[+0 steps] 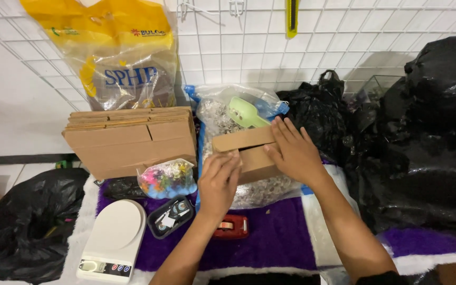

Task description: The person scoops white gravel from a large bag into a small clear plastic bag, weighs the small bag on a digital scale, and then packs several small bags into a cardboard shipping box.

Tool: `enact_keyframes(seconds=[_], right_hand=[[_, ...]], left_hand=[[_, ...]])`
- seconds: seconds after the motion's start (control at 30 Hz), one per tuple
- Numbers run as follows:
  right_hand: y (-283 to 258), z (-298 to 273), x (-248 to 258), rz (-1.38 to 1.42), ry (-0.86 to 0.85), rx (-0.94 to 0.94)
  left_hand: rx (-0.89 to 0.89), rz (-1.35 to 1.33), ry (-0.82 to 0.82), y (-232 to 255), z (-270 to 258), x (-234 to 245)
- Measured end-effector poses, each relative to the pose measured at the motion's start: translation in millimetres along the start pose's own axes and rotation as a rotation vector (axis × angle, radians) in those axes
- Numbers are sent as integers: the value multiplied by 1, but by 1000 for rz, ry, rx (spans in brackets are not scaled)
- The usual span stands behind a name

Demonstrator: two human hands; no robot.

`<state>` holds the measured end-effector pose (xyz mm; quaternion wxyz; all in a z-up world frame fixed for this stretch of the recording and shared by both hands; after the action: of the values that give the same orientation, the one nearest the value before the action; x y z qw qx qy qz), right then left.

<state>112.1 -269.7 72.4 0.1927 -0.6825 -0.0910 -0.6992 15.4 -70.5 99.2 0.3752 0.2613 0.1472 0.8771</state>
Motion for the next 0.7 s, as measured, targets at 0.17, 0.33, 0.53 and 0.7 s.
enact_keyframes(seconds=[0.17, 0.33, 0.53, 0.7], right_hand=[[-9, 8, -4, -83, -48, -28], [-16, 5, 1, -63, -52, -71], [22, -1, -2, 683, 437, 12], [68, 0, -40, 1035, 661, -80]], left_hand=[[46, 8, -222, -8, 5, 5], [18, 102, -304, 3, 7, -4], [353, -30, -122, -48, -9, -18], [871, -433, -54, -83, -28, -38]])
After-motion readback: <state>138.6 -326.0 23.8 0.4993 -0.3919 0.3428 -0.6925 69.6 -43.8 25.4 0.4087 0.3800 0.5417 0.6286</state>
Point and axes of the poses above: each hand's wrist, its own z-axis towards the middle knuckle, its own x-axis out of the back of the hand, y = z × x, the point moved 6 cm from there along z, towards the middle knuckle, and after that the axes turned 1 degree about -y, right-handed, at the moved point
